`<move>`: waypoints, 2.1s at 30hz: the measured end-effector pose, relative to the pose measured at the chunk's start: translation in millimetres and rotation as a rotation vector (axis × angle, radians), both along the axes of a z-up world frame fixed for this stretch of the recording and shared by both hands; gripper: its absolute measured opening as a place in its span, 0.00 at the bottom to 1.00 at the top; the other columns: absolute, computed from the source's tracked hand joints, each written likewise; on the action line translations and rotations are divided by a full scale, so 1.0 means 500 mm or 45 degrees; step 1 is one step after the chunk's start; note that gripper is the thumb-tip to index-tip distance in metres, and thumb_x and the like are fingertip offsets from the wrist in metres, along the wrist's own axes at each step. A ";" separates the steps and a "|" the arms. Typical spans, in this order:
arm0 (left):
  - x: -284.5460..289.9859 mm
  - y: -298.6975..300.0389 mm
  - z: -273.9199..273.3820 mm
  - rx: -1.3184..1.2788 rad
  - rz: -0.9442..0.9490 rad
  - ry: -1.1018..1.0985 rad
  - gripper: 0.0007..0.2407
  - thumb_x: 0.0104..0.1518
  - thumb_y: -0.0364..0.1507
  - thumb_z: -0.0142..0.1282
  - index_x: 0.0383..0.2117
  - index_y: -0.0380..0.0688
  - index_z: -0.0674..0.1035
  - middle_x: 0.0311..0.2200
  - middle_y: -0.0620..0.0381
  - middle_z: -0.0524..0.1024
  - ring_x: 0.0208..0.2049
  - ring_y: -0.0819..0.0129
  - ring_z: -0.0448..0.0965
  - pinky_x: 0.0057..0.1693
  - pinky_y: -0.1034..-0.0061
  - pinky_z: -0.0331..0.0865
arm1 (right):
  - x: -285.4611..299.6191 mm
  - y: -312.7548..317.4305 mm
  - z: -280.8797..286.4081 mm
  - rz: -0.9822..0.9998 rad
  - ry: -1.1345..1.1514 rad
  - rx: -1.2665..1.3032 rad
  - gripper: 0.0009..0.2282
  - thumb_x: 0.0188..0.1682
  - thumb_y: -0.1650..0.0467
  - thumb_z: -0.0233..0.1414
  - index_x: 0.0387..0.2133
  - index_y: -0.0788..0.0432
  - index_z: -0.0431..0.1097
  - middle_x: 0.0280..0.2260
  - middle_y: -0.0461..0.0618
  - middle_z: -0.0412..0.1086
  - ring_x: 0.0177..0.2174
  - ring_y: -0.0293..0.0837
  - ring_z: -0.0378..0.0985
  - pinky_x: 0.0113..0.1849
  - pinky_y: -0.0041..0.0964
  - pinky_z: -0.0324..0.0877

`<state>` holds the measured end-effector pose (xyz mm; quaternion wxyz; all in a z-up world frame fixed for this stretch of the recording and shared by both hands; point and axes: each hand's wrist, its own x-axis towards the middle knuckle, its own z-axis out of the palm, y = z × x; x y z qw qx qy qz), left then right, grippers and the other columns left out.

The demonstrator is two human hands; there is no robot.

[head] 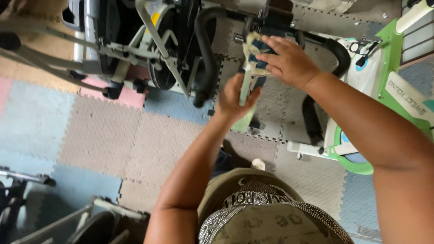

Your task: Cleaning and wiping down various gym machines using a spray bottle and a cloth.

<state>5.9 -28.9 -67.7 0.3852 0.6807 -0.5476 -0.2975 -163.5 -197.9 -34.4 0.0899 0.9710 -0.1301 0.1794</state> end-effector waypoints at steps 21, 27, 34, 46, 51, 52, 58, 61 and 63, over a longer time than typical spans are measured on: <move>0.031 -0.074 -0.060 -0.631 0.018 0.234 0.15 0.54 0.27 0.63 0.45 0.37 0.72 0.35 0.43 0.75 0.37 0.47 0.77 0.44 0.61 0.72 | 0.132 -0.022 0.033 -0.316 0.077 0.674 0.13 0.47 0.66 0.59 0.45 0.55 0.76 0.57 0.64 0.66 0.51 0.61 0.74 0.47 0.49 0.72; 0.024 -0.094 -0.047 -0.570 0.132 0.195 0.16 0.54 0.25 0.61 0.48 0.35 0.71 0.36 0.41 0.74 0.39 0.45 0.76 0.47 0.59 0.72 | 0.241 -0.134 0.000 -0.961 0.345 1.433 0.13 0.55 0.61 0.50 0.51 0.46 0.68 0.49 0.56 0.73 0.38 0.63 0.78 0.40 0.55 0.73; 0.026 -0.149 -0.105 -0.544 0.155 0.157 0.16 0.54 0.24 0.60 0.47 0.39 0.70 0.35 0.43 0.73 0.38 0.45 0.77 0.45 0.59 0.72 | 0.297 -0.293 -0.151 -0.871 0.220 0.696 0.11 0.42 0.60 0.63 0.34 0.48 0.81 0.47 0.58 0.65 0.48 0.60 0.70 0.45 0.51 0.72; 0.192 -0.110 -0.440 -0.086 0.396 0.368 0.15 0.59 0.38 0.54 0.47 0.44 0.79 0.37 0.46 0.80 0.39 0.50 0.81 0.46 0.63 0.73 | 0.320 -0.277 0.083 -0.586 0.950 1.280 0.13 0.48 0.64 0.55 0.46 0.48 0.78 0.38 0.52 0.77 0.38 0.56 0.80 0.43 0.56 0.76; 0.310 -0.096 -0.306 0.228 0.552 -0.089 0.21 0.51 0.36 0.61 0.52 0.47 0.75 0.43 0.45 0.79 0.44 0.47 0.80 0.48 0.59 0.74 | 0.342 -0.332 -0.095 -0.160 0.086 0.996 0.13 0.50 0.69 0.59 0.48 0.54 0.73 0.56 0.60 0.62 0.52 0.57 0.66 0.52 0.53 0.66; 0.337 -0.107 -0.308 0.130 0.564 -0.188 0.21 0.52 0.36 0.62 0.53 0.47 0.74 0.44 0.45 0.79 0.46 0.45 0.80 0.49 0.58 0.73 | 0.352 -0.331 -0.116 -0.162 0.145 0.968 0.13 0.48 0.69 0.59 0.47 0.55 0.71 0.55 0.57 0.61 0.54 0.55 0.66 0.55 0.51 0.65; 0.415 -0.205 -0.193 -0.167 0.495 -0.307 0.22 0.55 0.34 0.61 0.57 0.50 0.74 0.49 0.45 0.79 0.48 0.45 0.79 0.50 0.60 0.74 | 0.326 -0.314 -0.103 -0.312 0.308 1.142 0.17 0.47 0.75 0.51 0.50 0.51 0.66 0.54 0.53 0.63 0.51 0.56 0.69 0.49 0.53 0.67; 0.457 -0.282 -0.237 -0.375 0.338 -0.296 0.21 0.56 0.32 0.60 0.58 0.48 0.74 0.50 0.44 0.78 0.48 0.45 0.79 0.52 0.59 0.73 | 0.309 -0.321 -0.047 -0.530 0.619 1.186 0.16 0.50 0.76 0.48 0.51 0.48 0.67 0.49 0.52 0.68 0.46 0.52 0.73 0.46 0.52 0.70; 0.468 -0.310 -0.209 -0.571 0.200 -0.288 0.21 0.57 0.30 0.59 0.58 0.47 0.73 0.49 0.44 0.78 0.50 0.45 0.79 0.56 0.59 0.73 | 0.303 -0.331 -0.032 -0.634 0.743 1.209 0.16 0.51 0.76 0.46 0.51 0.47 0.68 0.46 0.53 0.70 0.44 0.51 0.75 0.45 0.52 0.71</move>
